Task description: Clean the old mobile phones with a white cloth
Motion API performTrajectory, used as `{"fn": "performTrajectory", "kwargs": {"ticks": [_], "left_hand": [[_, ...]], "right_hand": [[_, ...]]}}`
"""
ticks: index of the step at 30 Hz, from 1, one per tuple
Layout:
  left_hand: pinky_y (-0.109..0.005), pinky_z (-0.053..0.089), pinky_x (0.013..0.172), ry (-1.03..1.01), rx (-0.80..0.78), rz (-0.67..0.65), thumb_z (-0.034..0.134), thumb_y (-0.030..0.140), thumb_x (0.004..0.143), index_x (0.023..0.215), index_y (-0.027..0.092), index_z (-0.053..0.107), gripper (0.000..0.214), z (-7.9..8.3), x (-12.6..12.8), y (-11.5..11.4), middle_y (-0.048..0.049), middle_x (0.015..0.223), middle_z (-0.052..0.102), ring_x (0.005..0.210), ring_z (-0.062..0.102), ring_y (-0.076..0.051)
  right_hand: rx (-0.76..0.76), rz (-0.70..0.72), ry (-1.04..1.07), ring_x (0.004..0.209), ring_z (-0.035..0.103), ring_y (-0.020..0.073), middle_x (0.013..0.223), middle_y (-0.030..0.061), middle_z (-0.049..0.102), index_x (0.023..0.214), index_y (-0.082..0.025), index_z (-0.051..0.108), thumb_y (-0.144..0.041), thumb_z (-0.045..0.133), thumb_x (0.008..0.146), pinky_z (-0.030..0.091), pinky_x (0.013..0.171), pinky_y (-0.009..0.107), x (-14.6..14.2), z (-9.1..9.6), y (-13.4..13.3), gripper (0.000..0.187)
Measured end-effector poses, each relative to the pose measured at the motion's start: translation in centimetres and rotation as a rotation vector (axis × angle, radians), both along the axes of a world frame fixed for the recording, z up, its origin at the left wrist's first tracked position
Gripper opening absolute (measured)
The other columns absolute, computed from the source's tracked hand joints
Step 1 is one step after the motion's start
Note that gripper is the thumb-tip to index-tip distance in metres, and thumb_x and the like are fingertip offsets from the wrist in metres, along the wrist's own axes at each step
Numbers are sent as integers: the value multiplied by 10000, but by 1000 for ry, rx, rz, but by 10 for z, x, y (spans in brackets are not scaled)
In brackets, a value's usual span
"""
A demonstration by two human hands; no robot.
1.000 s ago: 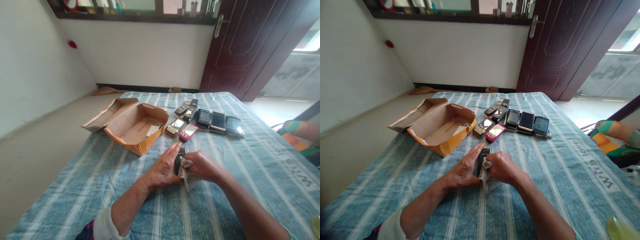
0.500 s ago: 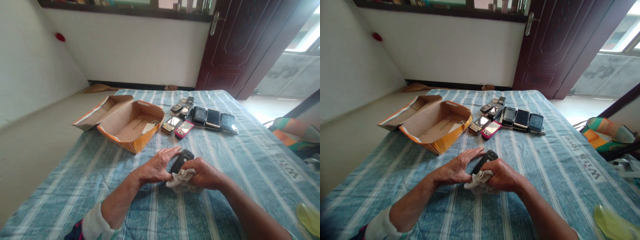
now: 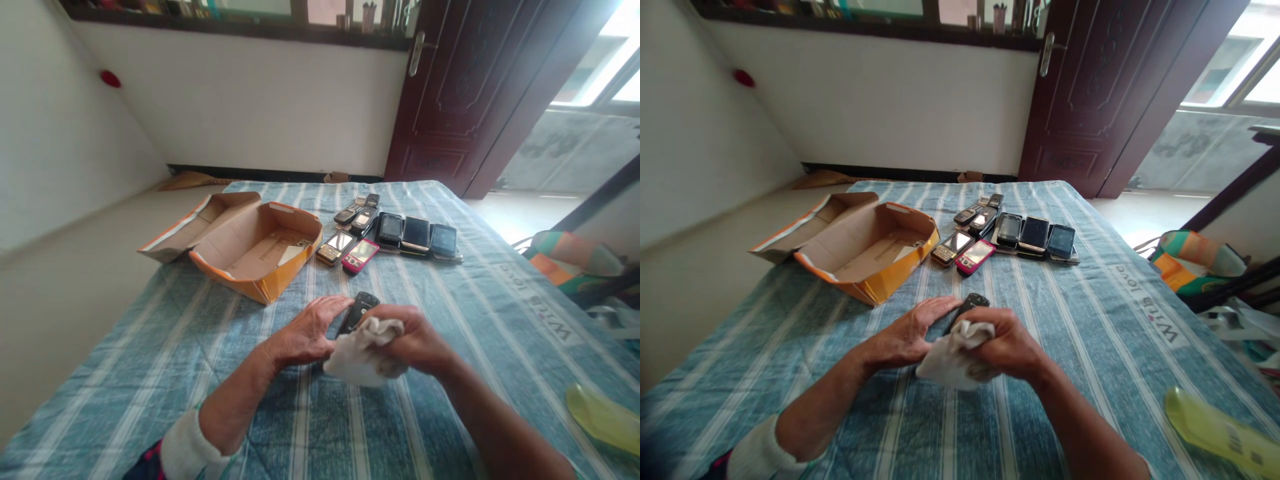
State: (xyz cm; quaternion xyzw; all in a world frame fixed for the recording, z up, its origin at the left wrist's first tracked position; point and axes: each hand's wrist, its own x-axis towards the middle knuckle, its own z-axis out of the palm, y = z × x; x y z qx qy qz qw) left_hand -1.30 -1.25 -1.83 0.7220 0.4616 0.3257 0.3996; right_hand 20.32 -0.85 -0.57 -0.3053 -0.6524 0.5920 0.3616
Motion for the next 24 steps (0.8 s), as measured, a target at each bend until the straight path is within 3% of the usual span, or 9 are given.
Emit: {"fn": "performTrajectory", "kwargs": {"ticks": [4,7,10,14,16,21,24], "left_hand": [[-440,333,1093,35,22,6,822,214,538,1187,253,656,671,6,3,-4,-65,1264,647,1210,534,-330],[-454,360,1069,98,23,16,810,241,576,1255,217,597,713,7,9,-10,-101,1285,619,1193,545,-334],[-489,348,1072,151,37,115,832,292,555,1292,209,546,795,3,20,-18,-115,1271,608,1207,523,-359],[-508,316,1096,239,97,219,828,313,558,1353,195,461,884,-6,37,-28,-144,1341,548,1266,463,-379],[-511,322,1093,289,131,242,812,292,567,1368,203,432,891,-11,43,-30,-143,1340,545,1259,468,-375],[-515,374,1058,362,246,234,741,229,621,1398,158,356,870,-22,43,-31,-173,1336,538,1229,496,-349],[-520,411,1029,368,335,236,697,186,642,1407,171,326,851,-28,41,-31,-152,1308,560,1208,517,-329]], "right_hand": [[-95,-621,201,601,579,136,709,1,649,803,-184,699,-278,792,589,483,546,253,19,-8,29,252],[-43,-838,153,604,569,140,699,3,635,815,-174,701,-295,776,603,469,538,260,26,-19,41,255],[76,-810,1,640,594,167,731,15,649,860,-180,706,-320,711,694,494,583,300,26,-30,42,217],[411,-696,-253,835,633,207,891,48,684,898,-207,714,-241,615,778,500,772,340,19,-38,37,159],[506,-617,-323,910,631,213,965,63,676,937,-214,716,-199,579,792,486,826,334,14,-38,33,200],[486,-286,-414,1042,604,215,1157,70,613,1062,-231,697,-214,605,788,465,924,331,11,-29,25,289],[432,-163,-435,1235,501,259,1329,97,532,1096,-222,692,-311,590,848,398,1033,395,15,-23,25,282]]}}
